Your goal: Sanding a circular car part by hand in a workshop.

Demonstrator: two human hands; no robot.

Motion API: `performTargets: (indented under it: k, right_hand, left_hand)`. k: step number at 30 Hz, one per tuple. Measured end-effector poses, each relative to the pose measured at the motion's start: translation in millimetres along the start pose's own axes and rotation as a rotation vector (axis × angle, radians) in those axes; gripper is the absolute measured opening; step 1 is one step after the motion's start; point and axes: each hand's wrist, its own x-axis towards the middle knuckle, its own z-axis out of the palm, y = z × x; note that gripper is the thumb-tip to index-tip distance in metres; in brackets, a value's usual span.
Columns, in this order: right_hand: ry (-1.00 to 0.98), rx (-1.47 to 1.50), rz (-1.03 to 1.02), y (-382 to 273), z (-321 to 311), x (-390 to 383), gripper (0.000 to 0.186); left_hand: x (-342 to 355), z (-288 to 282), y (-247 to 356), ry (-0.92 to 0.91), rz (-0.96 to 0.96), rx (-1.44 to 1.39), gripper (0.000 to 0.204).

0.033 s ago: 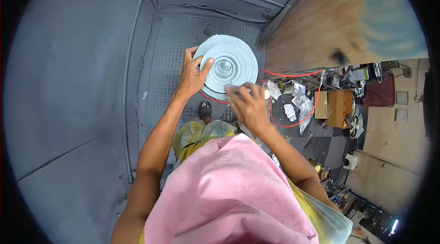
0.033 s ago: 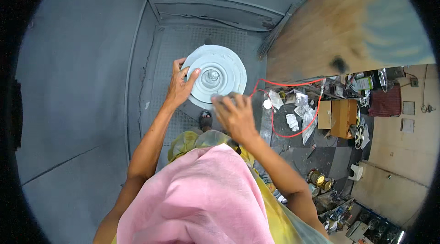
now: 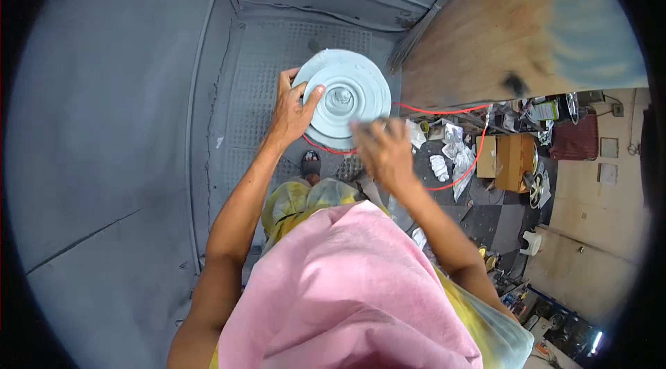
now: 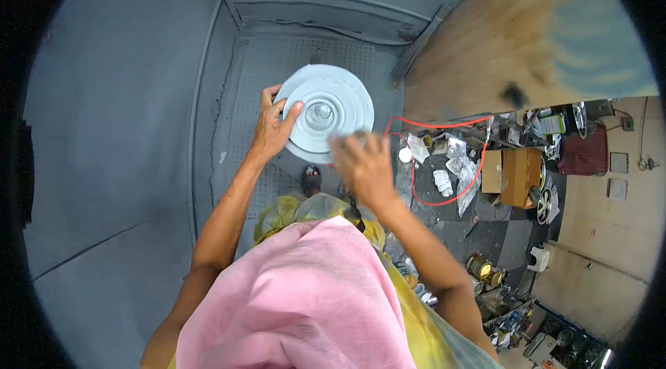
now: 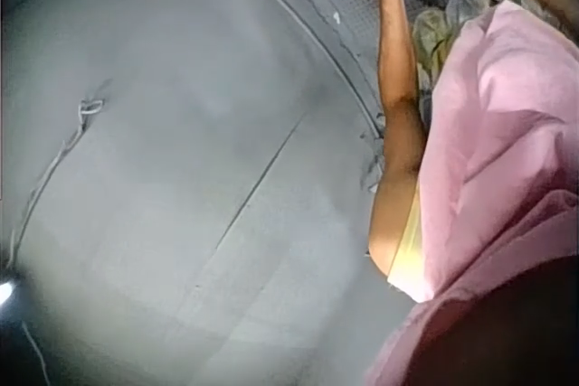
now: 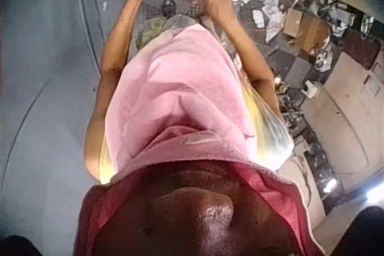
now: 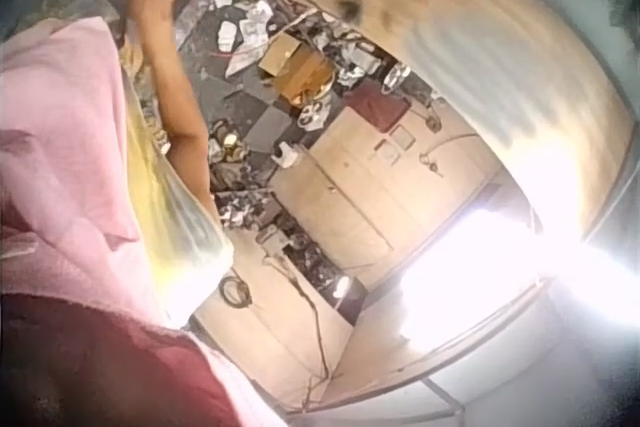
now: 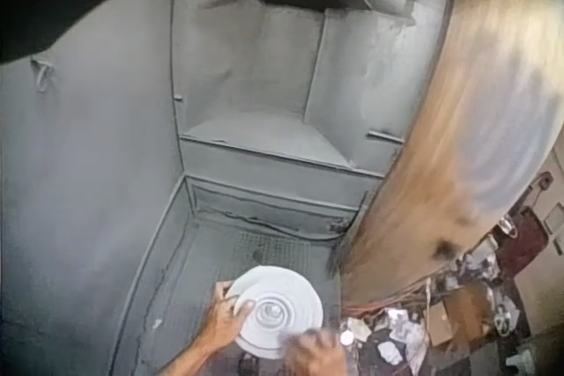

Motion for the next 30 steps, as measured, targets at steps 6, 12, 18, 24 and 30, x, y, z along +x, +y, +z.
performTargets:
  k: [6,12,18,24,30]
  right_hand:
    - [-0.038,-0.125,0.089,-10.0,-1.9,11.1,0.041]
    - [0.123,-0.219,0.13,28.3,-0.3,49.2,0.041]
    - [0.117,0.044,0.034,1.1,45.0,97.7,0.037]
    - [0.119,-0.131,0.009,20.5,30.9,102.8,0.038]
    - [0.076,-0.158,-0.054,26.6,21.1,115.3,0.032]
  left_hand:
    - [-0.6,3.2,-4.8,0.02,0.018,0.052,0.044]
    - [-7.9,6.3,7.4,0.065,0.014,0.066,0.046]
    - [-11.9,16.9,2.4,0.156,-0.002,0.013,0.048]
    - [-13.0,25.4,7.1,0.236,-0.05,0.045,0.049]
    - [-10.9,20.4,13.8,0.214,-0.044,0.068,0.05]
